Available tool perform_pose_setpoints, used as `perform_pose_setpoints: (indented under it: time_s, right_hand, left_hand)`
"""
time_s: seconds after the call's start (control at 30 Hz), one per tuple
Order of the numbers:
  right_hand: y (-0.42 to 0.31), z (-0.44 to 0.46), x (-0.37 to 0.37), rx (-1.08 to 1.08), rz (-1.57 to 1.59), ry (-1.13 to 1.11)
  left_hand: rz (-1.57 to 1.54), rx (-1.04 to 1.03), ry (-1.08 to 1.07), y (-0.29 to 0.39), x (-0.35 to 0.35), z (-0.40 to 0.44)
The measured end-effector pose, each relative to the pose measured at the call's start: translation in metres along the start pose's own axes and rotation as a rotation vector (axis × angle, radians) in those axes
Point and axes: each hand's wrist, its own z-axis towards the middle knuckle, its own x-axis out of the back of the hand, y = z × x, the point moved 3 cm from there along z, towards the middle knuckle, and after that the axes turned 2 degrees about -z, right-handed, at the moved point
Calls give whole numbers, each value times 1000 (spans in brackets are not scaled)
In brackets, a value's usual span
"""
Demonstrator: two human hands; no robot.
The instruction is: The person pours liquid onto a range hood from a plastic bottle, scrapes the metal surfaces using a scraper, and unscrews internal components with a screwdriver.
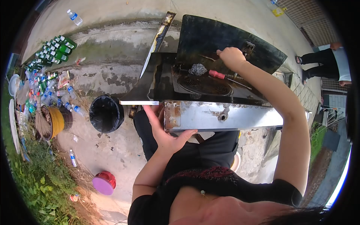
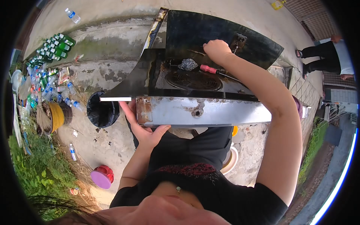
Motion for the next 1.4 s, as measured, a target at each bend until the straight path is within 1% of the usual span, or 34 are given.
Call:
perform_pose_setpoints:
  time_s: [0.13, 0.27, 0.37, 0.4, 0.5, 0.57, 0.6, 0.73, 0.83, 0.93, 1.03, 1.07, 1.23, 1.37, 1.4]
  right_hand:
    - [1, 9, -8, 116, 8, -21]
    - [12, -16, 14, 35, 22, 21]
    - [24, -28, 18, -43, -77, -52]
    - [24, -29, 14, -35, -91, -43]
    - [20, -26, 4, -11, -121, -8]
    - [19, -19, -2, -13, -116, 15]
    - [19, -18, -1, -17, -95, -36]
    - [11, -12, -15, -10, -70, -38]
    - [8, -11, -27, -5, -49, -58]
    - [19, -19, -17, 19, -37, -109]
    - [29, -32, 3, -77, -15, -43]
    - [28, -37, 14, -67, -60, -65]
    - [17, -34, 4, -61, -47, -62]
    - [10, -21, -4, -34, -58, -75]
    - [10, -15, -7, -27, -54, -80]
  left_hand:
    - [18, -2, 8, 3, 0, 1]
    - [44, -25, -9, 5, 1, 3]
    - [48, -37, -1, 2, 1, 0]
    - [52, -51, 0, 1, 1, 1]
    - [-39, 0, 11, -1, 0, -2]
    - [-19, -6, -2, -2, 0, -3]
    - [-16, -6, -7, -1, 0, -3]
    - [-53, -20, -16, 3, -2, 3]
    - [15, -29, -1, -1, 1, -1]
    - [28, -75, 16, 0, 2, 0]
    - [69, -60, 9, 3, 3, 0]
    - [58, -55, 10, 3, 2, 0]
    - [-43, -15, 23, 0, -1, 0]
    - [32, -55, 18, -2, 2, -1]
    - [29, -39, 18, -1, 1, -1]
